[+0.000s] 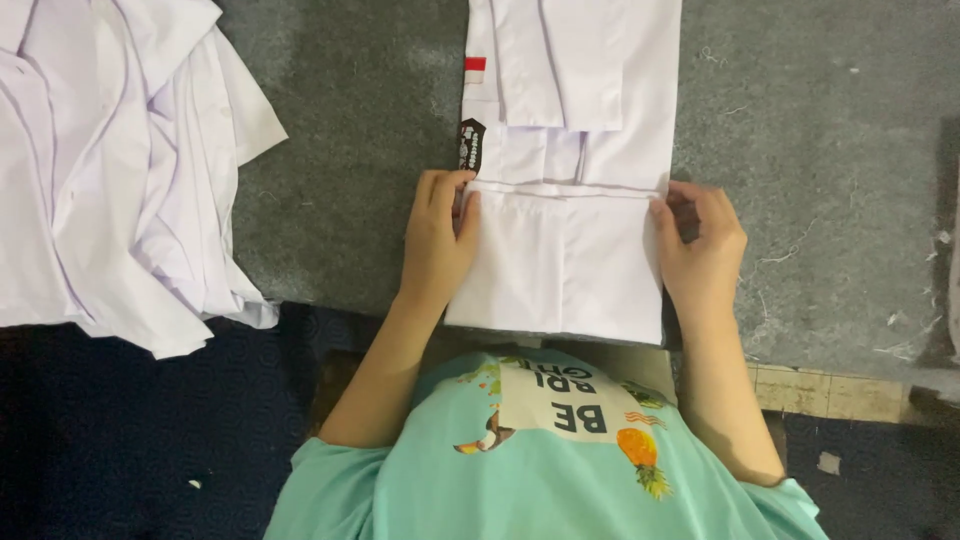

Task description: Folding a white collared shirt on a work table in a factory setting.

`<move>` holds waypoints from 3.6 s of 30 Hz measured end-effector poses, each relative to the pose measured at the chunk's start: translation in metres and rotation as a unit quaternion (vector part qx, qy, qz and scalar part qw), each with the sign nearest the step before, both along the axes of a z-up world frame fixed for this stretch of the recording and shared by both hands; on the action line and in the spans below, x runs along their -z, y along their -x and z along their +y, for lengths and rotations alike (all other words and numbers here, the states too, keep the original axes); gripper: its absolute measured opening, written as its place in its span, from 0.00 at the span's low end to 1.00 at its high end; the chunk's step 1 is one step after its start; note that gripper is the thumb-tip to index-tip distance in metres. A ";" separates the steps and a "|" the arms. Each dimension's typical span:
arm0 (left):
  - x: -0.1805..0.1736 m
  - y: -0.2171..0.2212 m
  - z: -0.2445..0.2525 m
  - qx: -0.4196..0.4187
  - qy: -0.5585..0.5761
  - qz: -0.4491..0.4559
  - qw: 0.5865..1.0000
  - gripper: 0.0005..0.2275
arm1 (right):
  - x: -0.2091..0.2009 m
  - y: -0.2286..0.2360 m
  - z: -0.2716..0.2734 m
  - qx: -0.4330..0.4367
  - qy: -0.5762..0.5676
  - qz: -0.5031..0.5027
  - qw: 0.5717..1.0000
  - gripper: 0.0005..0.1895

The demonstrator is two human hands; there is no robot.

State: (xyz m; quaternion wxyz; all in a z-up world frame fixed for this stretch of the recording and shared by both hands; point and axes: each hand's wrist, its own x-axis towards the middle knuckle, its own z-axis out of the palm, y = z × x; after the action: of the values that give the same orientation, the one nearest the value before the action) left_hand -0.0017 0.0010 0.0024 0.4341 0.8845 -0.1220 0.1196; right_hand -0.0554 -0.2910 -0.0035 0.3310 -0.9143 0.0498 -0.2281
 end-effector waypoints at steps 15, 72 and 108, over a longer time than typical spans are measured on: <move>0.007 0.009 0.015 -0.038 0.001 0.083 0.996 0.08 | -0.015 0.024 0.002 0.017 -0.041 0.081 0.996 0.04; 0.006 0.054 -0.017 0.242 -0.123 -0.080 0.959 0.23 | -0.051 0.043 0.058 -0.291 0.039 0.196 0.936 0.43; 0.024 0.067 0.064 0.283 -0.143 -0.330 0.889 0.13 | -0.006 0.100 -0.010 -0.275 0.225 -0.112 0.928 0.16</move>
State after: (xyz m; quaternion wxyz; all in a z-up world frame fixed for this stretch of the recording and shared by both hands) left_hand -0.0683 0.0647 -0.0213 0.2531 0.7746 -0.5189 0.2582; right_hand -0.1554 -0.3006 0.0026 0.1701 -0.9110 -0.2939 -0.2339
